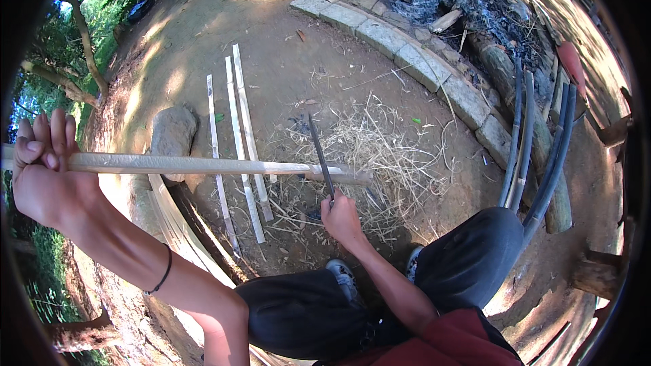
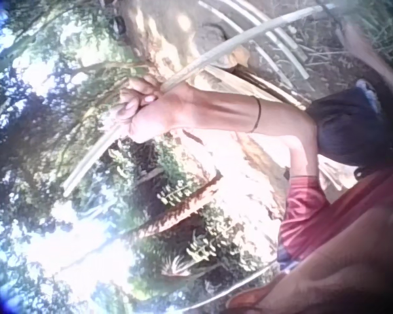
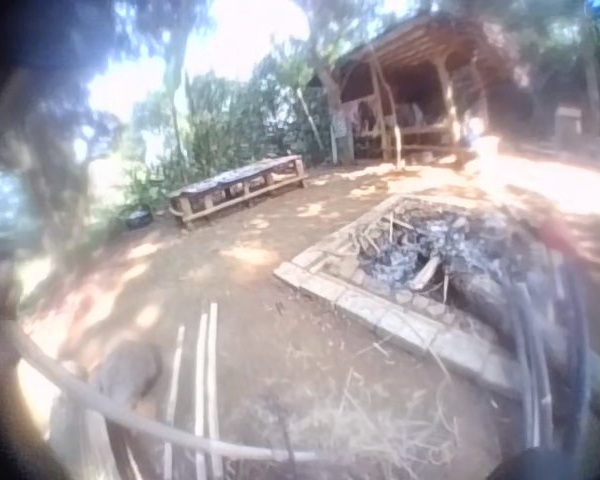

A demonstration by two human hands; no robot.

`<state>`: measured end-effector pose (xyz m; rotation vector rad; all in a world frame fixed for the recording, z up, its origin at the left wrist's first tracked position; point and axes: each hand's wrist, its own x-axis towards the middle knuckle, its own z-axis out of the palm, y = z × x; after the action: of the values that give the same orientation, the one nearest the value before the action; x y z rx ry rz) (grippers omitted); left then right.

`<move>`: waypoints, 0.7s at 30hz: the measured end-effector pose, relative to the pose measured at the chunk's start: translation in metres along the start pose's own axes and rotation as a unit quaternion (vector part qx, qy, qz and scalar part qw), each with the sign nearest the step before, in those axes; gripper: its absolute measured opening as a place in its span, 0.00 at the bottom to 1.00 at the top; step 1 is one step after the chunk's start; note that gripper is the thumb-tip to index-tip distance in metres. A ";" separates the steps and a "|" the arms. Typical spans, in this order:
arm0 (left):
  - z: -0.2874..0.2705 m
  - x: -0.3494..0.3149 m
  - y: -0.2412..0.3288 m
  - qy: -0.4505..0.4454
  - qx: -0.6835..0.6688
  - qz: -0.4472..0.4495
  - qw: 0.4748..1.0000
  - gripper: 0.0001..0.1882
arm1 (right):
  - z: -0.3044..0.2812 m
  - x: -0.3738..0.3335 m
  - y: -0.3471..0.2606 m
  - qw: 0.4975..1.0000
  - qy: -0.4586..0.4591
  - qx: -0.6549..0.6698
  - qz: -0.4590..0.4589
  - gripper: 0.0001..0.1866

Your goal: The person is using a knife to scrape and thin a long piece of wood while holding it by hand.

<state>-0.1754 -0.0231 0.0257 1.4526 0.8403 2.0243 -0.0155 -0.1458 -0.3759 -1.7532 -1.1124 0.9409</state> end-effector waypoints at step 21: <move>-0.080 0.086 0.008 -0.296 -0.090 -0.068 0.948 0.16 | 0.000 -0.009 -0.003 1.000 -0.005 0.001 0.023 0.13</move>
<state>-0.2779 0.0170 0.0671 1.7055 0.4662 1.3936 -0.0190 -0.1532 -0.3716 -1.7809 -1.0824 0.9789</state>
